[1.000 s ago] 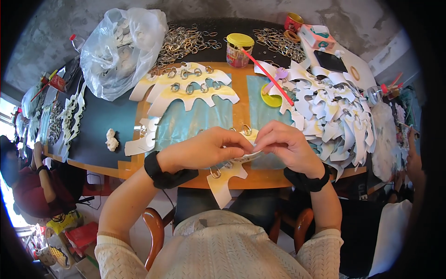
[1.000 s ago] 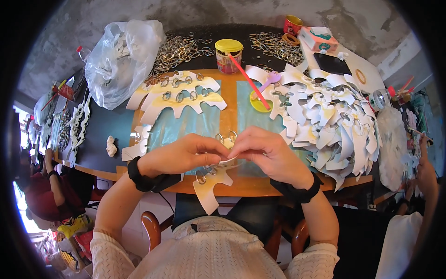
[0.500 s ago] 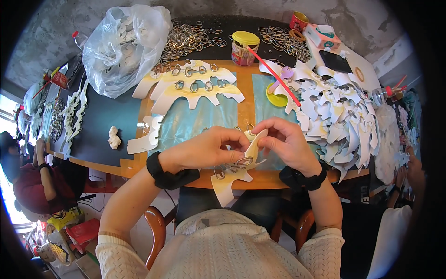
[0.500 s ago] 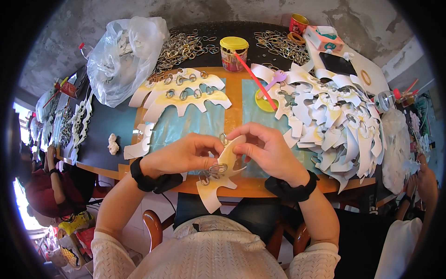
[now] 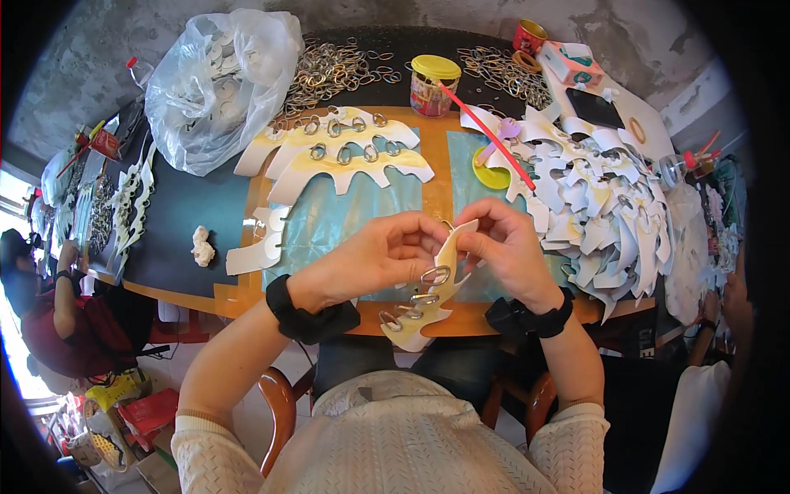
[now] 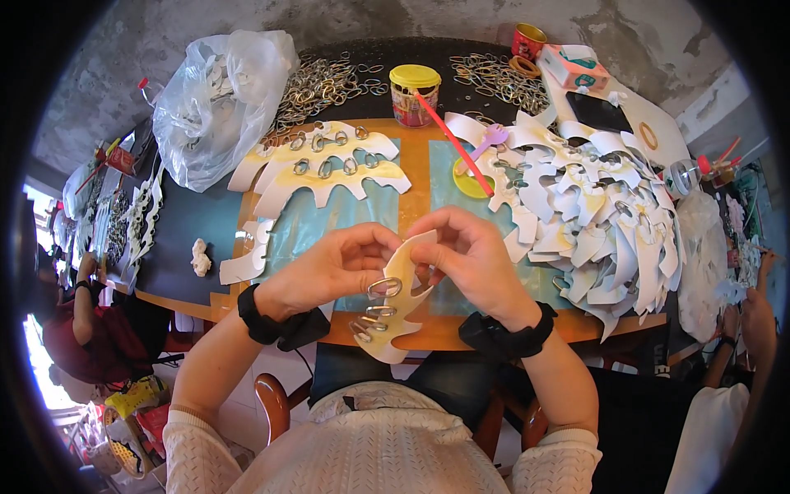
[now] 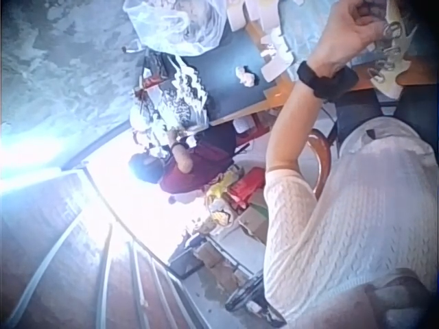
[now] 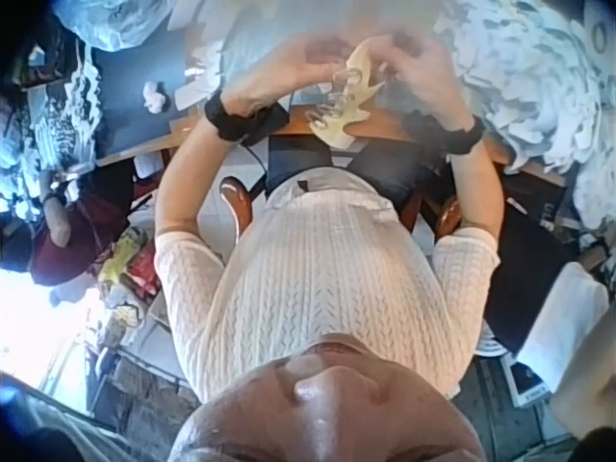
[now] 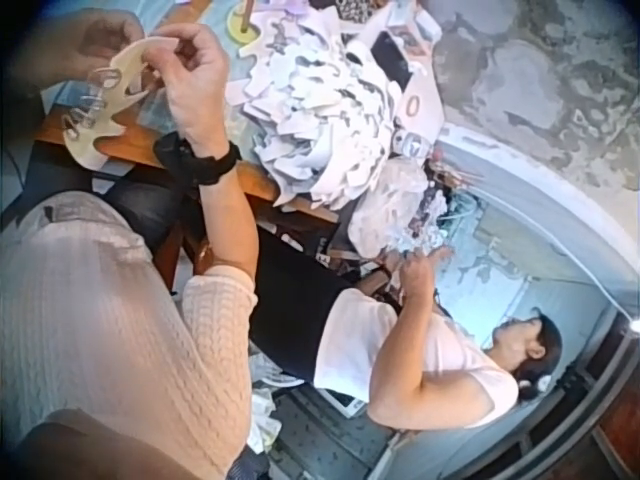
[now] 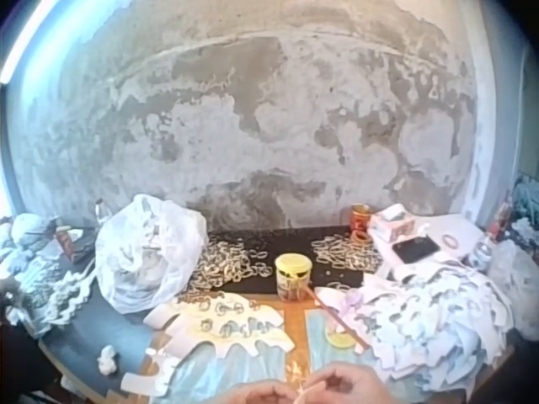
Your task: The recorder applies glue to white shoe components using a brush and attaches decorative metal rings.
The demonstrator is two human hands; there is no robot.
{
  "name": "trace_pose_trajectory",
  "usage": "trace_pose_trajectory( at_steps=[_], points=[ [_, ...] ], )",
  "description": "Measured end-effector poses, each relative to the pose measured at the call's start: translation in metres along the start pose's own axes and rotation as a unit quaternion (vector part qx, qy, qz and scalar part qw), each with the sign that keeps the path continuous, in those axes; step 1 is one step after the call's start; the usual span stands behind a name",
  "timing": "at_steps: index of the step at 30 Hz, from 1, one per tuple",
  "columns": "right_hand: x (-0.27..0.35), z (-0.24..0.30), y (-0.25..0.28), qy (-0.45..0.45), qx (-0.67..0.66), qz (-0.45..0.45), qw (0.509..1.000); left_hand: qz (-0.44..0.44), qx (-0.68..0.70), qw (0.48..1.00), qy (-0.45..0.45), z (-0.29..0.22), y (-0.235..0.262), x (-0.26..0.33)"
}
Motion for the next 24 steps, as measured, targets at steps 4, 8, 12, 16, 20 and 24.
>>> trace_pose_trajectory(
  at_steps=[4, 8, 12, 16, 20, 24],
  points=[
    [0.002, 0.002, 0.002, 0.013, 0.006, -0.017, 1.000, 0.014, 0.003, 0.999, 0.034, 0.007, 0.003, 0.002],
    [0.001, 0.002, -0.003, 0.019, -0.006, -0.007, 1.000, 0.030, -0.050, 0.998, -0.025, 0.008, 0.002, 0.003],
    [0.001, 0.001, 0.000, 0.018, 0.020, -0.007, 1.000, -0.030, -0.006, 1.000, -0.006, 0.005, 0.004, 0.006],
    [0.002, 0.000, -0.001, 0.012, 0.020, 0.002, 1.000, -0.011, 0.000, 1.000, 0.017, 0.006, 0.002, 0.004],
    [0.001, 0.000, -0.004, 0.015, 0.015, 0.009, 1.000, 0.002, -0.016, 1.000, 0.002, 0.011, 0.004, 0.003],
    [0.007, -0.003, 0.002, -0.031, -0.033, -0.002, 0.999, -0.068, -0.015, 0.998, -0.010, 0.010, 0.015, 0.006]
  ],
)
Point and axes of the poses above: each hand's wrist, its own x-axis away from the middle knuckle, its own y-axis out of the back of the hand, z = x × y, the point moved 8 cm from there along -x, towards the middle knuckle, and after that the axes turned 11 degrees about y, right-handed, at the moved point
